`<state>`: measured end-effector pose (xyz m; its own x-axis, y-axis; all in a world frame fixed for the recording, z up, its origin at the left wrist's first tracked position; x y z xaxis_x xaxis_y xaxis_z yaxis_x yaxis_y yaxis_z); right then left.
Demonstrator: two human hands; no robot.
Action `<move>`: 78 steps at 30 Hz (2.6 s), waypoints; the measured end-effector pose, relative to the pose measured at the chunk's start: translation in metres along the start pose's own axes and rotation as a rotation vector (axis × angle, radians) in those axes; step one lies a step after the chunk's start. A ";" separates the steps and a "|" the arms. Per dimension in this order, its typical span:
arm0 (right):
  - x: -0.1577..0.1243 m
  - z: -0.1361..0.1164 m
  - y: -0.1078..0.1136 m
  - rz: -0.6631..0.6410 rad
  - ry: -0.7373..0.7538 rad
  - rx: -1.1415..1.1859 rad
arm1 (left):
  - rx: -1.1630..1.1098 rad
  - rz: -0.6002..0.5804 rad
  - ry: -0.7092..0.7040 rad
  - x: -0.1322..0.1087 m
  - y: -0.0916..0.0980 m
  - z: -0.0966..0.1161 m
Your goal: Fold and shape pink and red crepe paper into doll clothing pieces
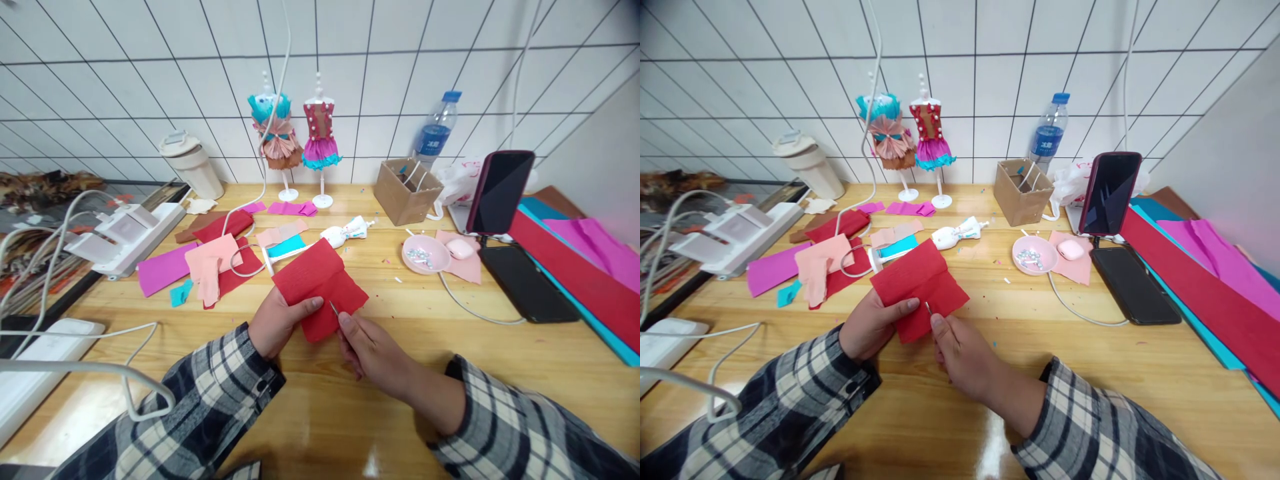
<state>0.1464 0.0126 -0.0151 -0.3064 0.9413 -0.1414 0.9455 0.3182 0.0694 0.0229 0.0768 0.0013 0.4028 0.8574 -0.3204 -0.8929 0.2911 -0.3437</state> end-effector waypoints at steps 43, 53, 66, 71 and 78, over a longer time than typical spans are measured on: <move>-0.001 0.004 -0.003 0.000 -0.035 0.019 | 0.011 0.042 -0.003 -0.002 0.001 -0.013; -0.001 0.006 -0.003 0.011 -0.035 0.080 | 0.078 0.044 -0.014 -0.003 0.003 -0.011; -0.003 0.003 -0.001 0.046 -0.082 0.061 | 0.192 0.047 -0.065 -0.004 0.001 -0.007; -0.003 0.003 -0.002 0.043 -0.078 0.049 | 0.209 0.073 -0.080 -0.005 -0.001 -0.005; -0.001 0.000 -0.002 0.048 -0.033 0.033 | 0.193 0.073 -0.070 -0.005 -0.001 -0.009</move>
<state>0.1448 0.0113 -0.0148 -0.2578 0.9510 -0.1708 0.9622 0.2688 0.0447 0.0239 0.0689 -0.0045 0.3272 0.9044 -0.2740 -0.9437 0.2976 -0.1445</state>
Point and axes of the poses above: each hand's wrist, its own x-axis towards the middle knuckle, its own y-axis out of the back of the hand, z = x × y, the point moved 7 cm from there along x, towards the middle knuckle, and after that the axes turned 11 degrees about y, right-handed, at the moved point
